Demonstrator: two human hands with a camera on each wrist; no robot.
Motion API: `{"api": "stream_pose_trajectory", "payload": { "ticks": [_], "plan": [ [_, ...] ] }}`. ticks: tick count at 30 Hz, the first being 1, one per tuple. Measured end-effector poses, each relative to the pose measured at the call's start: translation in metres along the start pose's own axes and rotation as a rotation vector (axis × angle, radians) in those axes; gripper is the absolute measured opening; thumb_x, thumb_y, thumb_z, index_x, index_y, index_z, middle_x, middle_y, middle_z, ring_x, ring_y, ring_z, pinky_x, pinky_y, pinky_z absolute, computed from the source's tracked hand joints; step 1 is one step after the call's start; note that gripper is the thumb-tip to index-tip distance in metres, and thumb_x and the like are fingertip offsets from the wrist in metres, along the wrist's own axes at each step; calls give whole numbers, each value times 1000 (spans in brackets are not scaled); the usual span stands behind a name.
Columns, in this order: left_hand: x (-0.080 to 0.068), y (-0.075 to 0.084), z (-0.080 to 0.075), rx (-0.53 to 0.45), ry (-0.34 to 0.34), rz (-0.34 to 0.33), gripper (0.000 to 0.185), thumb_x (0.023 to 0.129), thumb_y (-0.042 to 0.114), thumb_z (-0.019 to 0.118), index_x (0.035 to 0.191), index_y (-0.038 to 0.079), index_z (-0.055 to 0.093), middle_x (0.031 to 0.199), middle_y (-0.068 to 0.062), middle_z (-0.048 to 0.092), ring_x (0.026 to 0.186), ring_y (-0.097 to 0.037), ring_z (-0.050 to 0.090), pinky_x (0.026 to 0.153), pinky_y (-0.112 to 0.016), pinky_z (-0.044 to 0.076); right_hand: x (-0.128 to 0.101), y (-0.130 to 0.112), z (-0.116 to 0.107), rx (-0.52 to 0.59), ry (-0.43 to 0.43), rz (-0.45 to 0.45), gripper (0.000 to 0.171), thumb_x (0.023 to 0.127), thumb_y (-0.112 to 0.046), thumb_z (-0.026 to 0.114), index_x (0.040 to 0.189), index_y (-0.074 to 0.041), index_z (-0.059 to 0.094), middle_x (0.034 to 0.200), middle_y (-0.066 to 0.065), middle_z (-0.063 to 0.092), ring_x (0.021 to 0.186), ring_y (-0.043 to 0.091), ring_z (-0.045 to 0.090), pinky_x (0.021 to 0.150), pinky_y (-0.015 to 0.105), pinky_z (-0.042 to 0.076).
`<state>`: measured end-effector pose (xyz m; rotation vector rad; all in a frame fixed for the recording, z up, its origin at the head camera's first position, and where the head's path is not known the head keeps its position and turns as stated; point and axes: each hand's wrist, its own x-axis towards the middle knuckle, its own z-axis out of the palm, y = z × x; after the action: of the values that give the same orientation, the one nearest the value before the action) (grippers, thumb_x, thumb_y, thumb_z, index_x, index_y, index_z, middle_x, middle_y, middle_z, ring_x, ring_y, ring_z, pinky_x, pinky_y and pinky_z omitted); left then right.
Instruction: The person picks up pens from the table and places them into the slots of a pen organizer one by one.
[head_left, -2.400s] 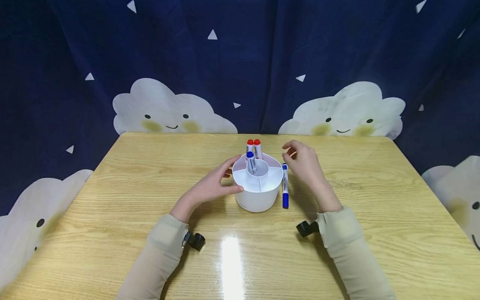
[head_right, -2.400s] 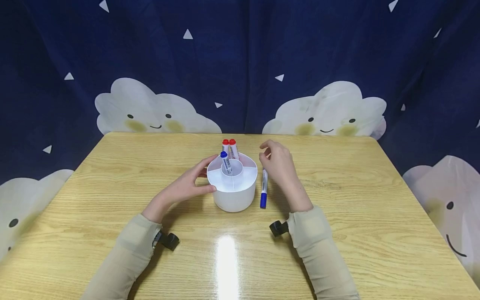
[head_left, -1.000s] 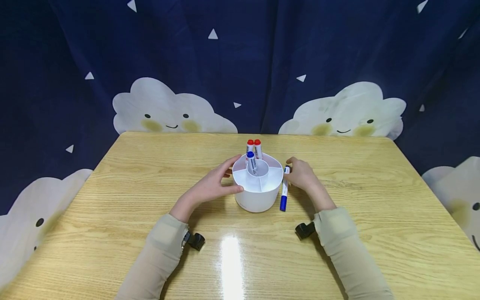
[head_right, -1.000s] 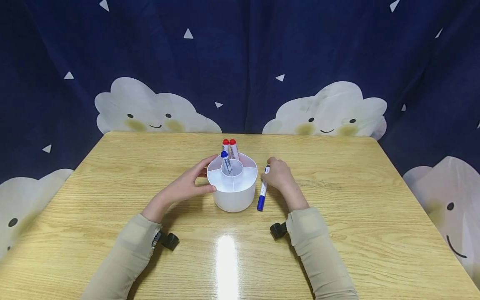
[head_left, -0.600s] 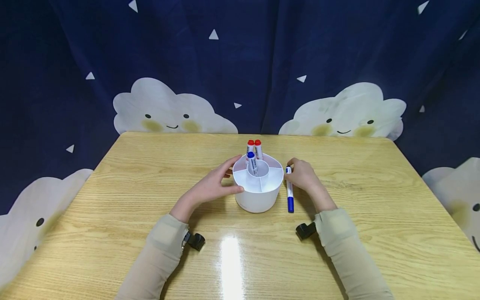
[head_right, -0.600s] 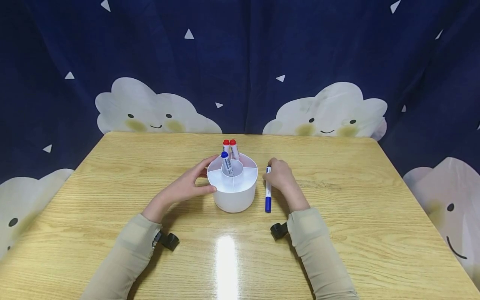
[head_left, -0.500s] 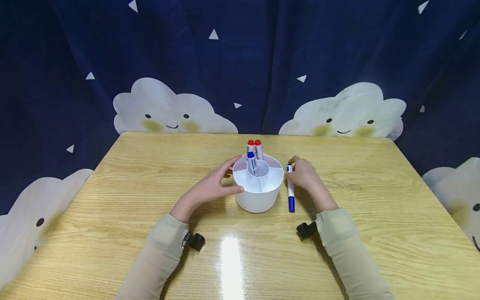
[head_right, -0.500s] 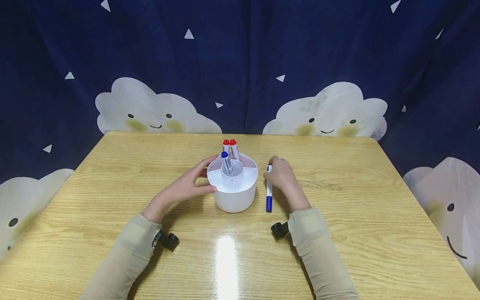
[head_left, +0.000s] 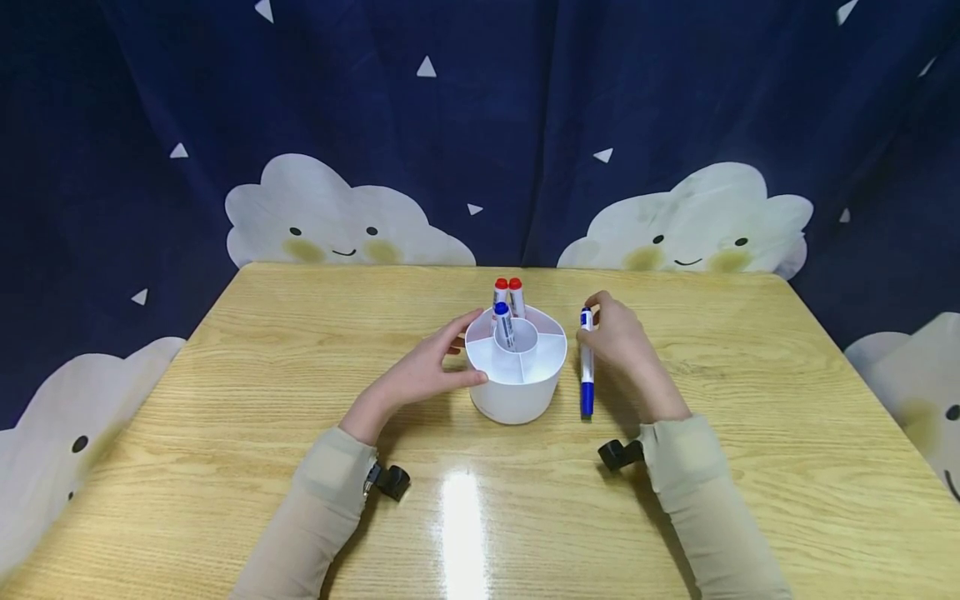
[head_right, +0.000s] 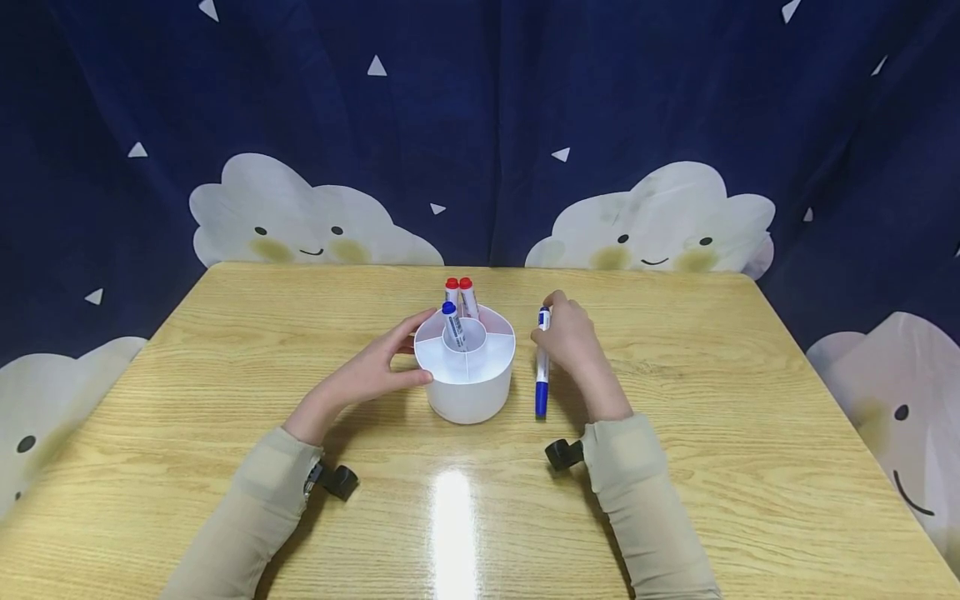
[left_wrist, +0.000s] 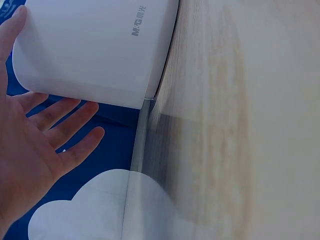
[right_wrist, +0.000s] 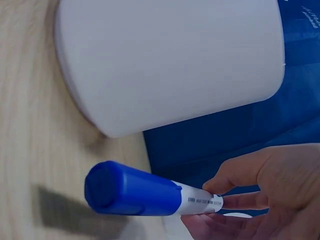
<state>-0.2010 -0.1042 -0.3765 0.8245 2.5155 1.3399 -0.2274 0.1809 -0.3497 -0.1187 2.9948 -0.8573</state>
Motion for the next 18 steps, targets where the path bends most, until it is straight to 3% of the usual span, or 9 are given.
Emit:
{"api": "stream_pose_trajectory", "payload": {
  "ticks": [6,18],
  "plan": [
    [1,1,0,6,0,3,86,77,42,69,145,25,19,143,1,35,116,-24,48,97,-43,40,-6,-7,-13,-8,31,-39,55,80,-11,57,129,6,41,106,25,55,90,34,52,74,42,46],
    [0,0,0,-3,-3,3,86,77,43,69,145,25,19,143,1,34,116,-24,48,98,-45,40,-23,-21,-31,66,149,-94,49,81,-12,55,128,-1,44,103,20,60,84,30,60,65,37,49]
  ]
}}
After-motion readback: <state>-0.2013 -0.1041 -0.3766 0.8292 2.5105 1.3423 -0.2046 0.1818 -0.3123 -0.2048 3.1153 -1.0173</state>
